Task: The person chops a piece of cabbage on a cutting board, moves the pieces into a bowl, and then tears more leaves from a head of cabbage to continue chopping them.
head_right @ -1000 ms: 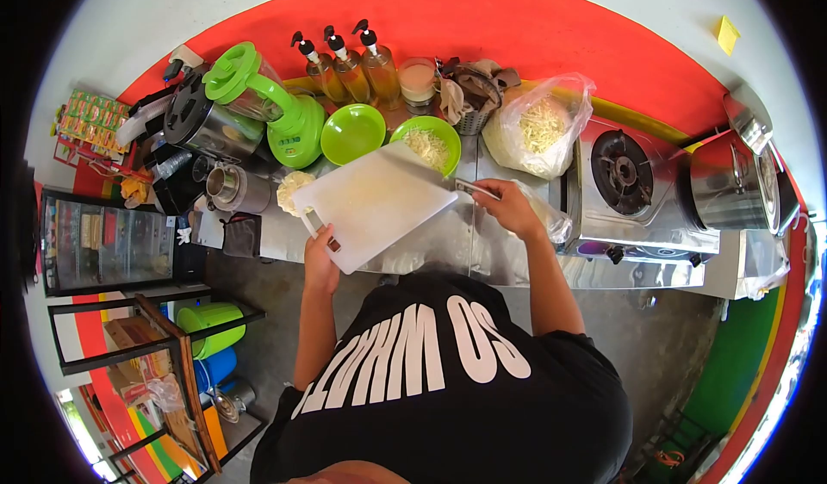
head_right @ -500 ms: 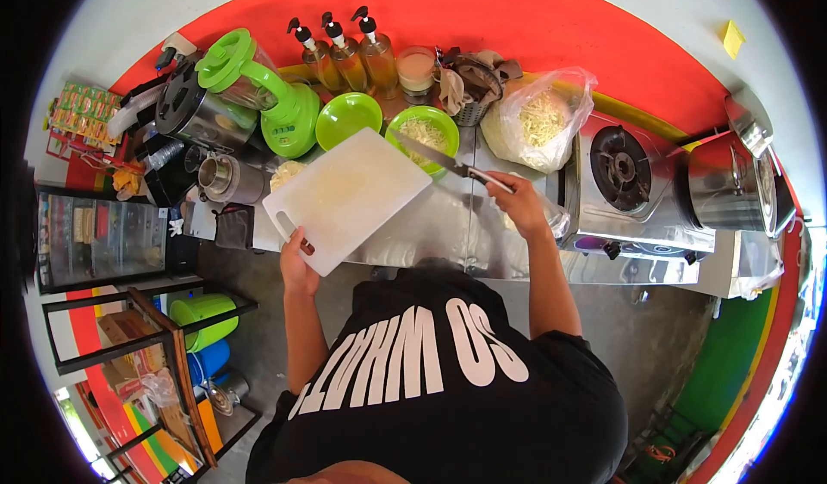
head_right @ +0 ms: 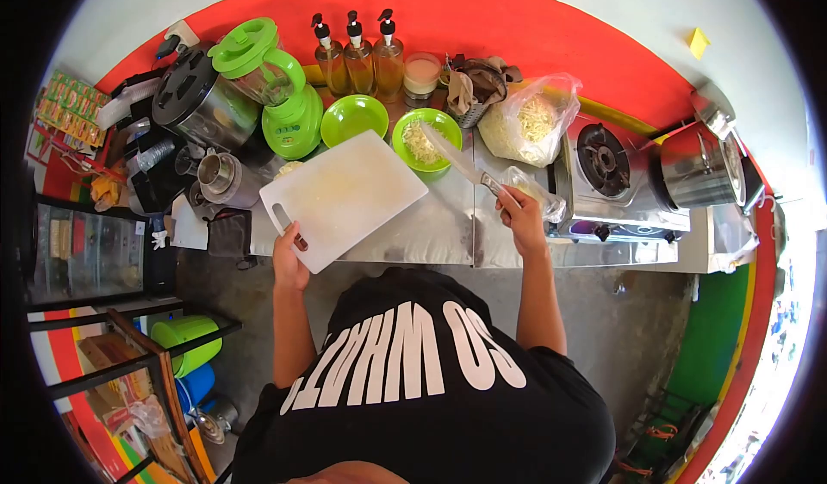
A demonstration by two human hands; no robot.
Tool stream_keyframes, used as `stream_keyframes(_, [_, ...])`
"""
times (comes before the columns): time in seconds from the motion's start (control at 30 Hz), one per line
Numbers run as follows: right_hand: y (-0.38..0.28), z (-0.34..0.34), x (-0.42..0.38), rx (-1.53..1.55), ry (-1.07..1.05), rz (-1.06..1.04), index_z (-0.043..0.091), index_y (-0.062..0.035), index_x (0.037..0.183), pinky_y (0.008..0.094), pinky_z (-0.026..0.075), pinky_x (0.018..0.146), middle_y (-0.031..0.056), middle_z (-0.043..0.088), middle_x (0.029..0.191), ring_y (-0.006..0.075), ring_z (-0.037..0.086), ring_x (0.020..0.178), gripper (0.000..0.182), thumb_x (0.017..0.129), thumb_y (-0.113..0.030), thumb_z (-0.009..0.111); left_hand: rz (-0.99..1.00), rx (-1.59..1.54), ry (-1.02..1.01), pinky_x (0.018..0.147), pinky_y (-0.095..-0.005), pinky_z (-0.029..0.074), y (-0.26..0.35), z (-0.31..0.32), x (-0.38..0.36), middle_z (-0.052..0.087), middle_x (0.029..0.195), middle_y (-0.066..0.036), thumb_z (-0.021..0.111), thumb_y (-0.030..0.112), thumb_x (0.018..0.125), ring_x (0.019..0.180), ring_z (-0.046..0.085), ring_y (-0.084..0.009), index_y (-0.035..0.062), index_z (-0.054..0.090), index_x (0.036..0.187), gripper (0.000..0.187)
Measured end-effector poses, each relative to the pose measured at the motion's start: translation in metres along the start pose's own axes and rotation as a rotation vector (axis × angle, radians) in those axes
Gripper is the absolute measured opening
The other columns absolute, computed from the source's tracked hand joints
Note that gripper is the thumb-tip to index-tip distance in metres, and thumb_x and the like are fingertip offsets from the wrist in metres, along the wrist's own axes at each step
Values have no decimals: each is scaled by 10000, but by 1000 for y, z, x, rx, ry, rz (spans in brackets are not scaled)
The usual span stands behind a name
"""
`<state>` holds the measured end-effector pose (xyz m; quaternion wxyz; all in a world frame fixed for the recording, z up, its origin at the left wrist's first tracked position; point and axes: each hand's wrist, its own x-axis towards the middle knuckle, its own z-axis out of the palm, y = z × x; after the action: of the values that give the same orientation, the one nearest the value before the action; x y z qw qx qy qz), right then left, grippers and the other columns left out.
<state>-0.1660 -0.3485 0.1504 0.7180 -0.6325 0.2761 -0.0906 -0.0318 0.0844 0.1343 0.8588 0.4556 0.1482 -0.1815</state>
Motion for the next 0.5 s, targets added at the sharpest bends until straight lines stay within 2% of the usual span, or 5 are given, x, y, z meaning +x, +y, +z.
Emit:
stream_keyframes(0.03, [1,4,-6,-12,7,-2,704,-2,1152,218,348,555,-6,589,779,50,445,607,248,1022,-202,634,-11,20,-25,889,-341,535,3,-3,0,693,1098,-92,576,174,1028,1006,678,-197,-37,621,1208,282])
stream_keyframes(0.13, [10,20,-27,323,17,127,653,-41,983,234,326,526,-6,536,723,83,425,575,194,1035,-224,619,-49,9,-84,852,-334,552,10,-21,3,703,1060,-93,583,172,1019,947,695,-199,-35,630,1179,266])
stream_keyframes(0.23, [27,28,-51,197,-32,171,655,-25,995,237,320,523,-11,524,692,78,423,569,212,1026,-234,634,-99,-6,-115,856,-376,574,9,-46,3,706,1073,-119,590,192,1009,955,704,-228,-32,625,1193,293])
stream_keyframes(0.4, [43,49,-102,89,61,239,678,-21,899,236,306,509,-32,487,629,67,411,544,234,991,-236,665,-229,8,-287,839,-363,574,-1,-87,10,714,1041,-122,594,197,1004,940,709,-223,-29,651,1142,270])
stream_keyframes(0.5, [56,70,-132,82,134,262,681,-26,905,232,300,499,-34,494,634,63,408,536,225,993,-232,667,-303,58,-292,810,-338,559,-12,-98,20,706,996,-95,593,202,1008,892,695,-189,-14,655,1122,253])
